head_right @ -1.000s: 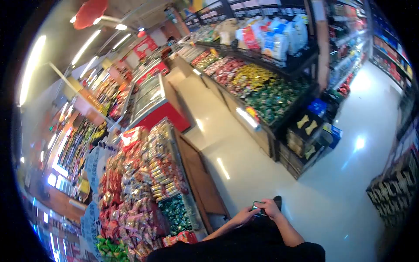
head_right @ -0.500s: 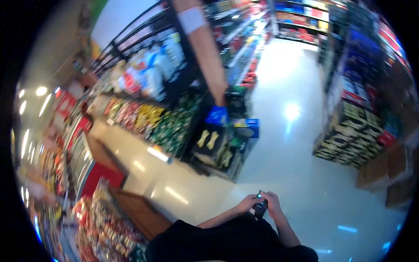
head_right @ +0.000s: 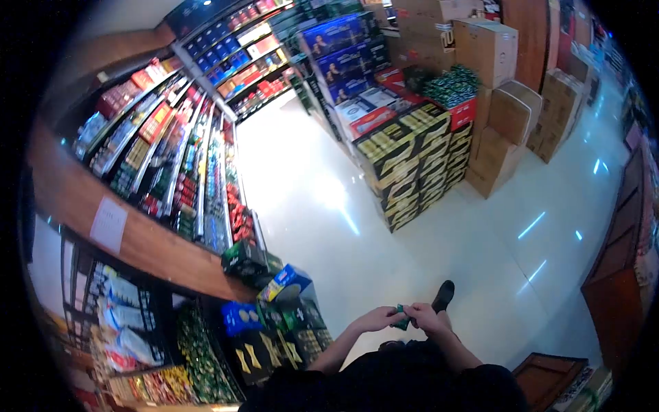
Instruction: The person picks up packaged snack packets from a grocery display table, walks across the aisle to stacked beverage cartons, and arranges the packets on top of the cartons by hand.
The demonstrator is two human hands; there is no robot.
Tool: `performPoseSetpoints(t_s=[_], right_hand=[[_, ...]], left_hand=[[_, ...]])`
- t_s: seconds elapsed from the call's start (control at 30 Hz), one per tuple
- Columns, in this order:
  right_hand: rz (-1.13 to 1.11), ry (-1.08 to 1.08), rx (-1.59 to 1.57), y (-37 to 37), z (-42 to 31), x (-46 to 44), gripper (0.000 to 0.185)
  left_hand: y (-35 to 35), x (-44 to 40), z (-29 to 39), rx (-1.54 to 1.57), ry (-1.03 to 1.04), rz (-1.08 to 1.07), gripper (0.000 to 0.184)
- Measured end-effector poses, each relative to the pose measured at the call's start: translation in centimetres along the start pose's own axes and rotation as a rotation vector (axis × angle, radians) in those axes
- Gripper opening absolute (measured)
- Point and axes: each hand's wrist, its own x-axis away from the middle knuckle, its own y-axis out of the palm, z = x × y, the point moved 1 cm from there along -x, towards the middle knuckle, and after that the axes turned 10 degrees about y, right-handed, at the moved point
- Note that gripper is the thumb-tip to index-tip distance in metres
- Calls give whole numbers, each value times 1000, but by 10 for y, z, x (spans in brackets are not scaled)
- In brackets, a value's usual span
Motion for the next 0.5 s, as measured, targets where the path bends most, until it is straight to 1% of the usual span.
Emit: performPoseSetpoints(t_s=[0.03,0.13,0.17,0.2,0.27,0.3,0.37,0.4,0.43,0.5], right_hand=[[16,-2,-13,-8,-6,-12,29],[71,-5,31,-37,-38,-49,30],[38,-66,59,-50,-50,-65,30],[33,-47,118,-64,-64,-80,30],[69,76,128,-74,-131,-74,34],[81,6,169,-91,-149,-92,37],[90,-102,238,-113,-163,-131,42],[83,-85,225,-121,-192,-127,45],[81,-86,255,-133,-213,-133,45],[65,-115,280,-161,-243,-147,46]], left_hand=[[-7,-13,9,-19,6,60,51],[-19,-62,5,77,50,225,51],[-29,-80,2,113,78,201,50],[-35,-95,1,173,37,221,48],[-63,-129,17,273,-35,267,43],[-80,-154,27,272,-2,300,41],[-101,-187,37,282,30,361,37],[-108,-201,40,291,41,390,35],[-117,-222,39,221,85,445,32],[-132,-255,48,313,46,528,31]])
